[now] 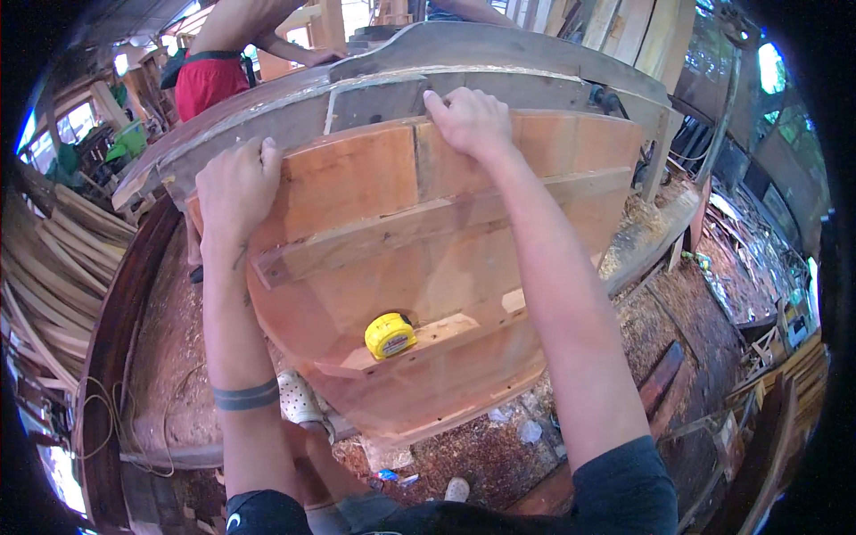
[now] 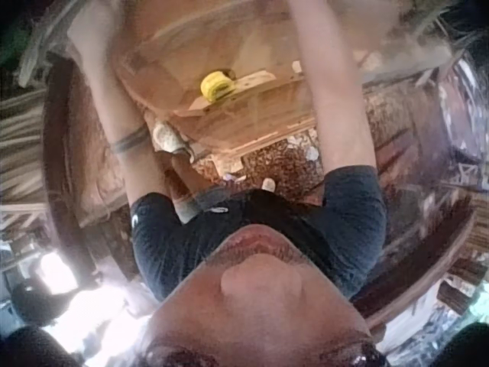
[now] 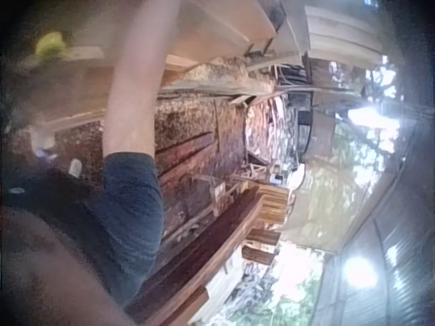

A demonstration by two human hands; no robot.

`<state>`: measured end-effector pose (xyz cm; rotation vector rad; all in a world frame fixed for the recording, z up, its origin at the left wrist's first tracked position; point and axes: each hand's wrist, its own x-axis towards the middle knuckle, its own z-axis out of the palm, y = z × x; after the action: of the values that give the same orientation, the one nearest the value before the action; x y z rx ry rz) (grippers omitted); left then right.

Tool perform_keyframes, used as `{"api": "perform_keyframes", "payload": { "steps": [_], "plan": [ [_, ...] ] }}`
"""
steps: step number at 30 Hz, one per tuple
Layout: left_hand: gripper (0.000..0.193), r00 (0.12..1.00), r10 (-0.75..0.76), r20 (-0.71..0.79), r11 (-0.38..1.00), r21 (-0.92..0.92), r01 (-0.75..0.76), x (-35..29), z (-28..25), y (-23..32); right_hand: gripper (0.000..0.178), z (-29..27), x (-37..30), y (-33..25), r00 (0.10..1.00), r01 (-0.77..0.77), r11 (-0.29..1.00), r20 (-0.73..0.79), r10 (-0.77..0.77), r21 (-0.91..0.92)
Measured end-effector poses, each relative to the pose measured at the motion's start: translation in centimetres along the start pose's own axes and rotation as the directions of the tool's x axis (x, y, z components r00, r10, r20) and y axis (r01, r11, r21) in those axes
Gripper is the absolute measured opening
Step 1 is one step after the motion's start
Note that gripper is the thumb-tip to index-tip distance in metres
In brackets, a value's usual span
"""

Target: The person holds and stabilizes a curved wooden frame section while other workers position long wooden planks onto the structure.

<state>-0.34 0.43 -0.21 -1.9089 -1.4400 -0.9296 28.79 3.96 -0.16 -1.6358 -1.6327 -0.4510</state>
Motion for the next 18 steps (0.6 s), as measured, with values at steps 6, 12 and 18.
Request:
{"api": "perform_keyframes", "payload": {
  "steps": [6, 12, 18],
  "plan": [
    [0.042, 0.999, 0.004, -0.042, 1.0, 0.007, -0.004, -0.09, 0.05, 0.18, 0.053, -0.11, -0.05, -0.12, 1.0, 0.0, 1.0, 0.002, 0.0, 0.011],
    [0.041, 0.999, 0.011, -0.052, 1.0, -0.01, -0.011, -0.05, 0.06, 0.23, 0.053, -0.37, 0.0, -0.2, 0.998, -0.028, 1.0, 0.056, 0.027, 0.008],
    [0.04, 0.999, -0.004, -0.044, 1.0, -0.023, 0.003, -0.01, 0.14, 0.07, 0.052, -0.59, -0.16, -0.23, 0.998, -0.028, 0.999, 0.054, 0.027, 0.02]
  ]
}}
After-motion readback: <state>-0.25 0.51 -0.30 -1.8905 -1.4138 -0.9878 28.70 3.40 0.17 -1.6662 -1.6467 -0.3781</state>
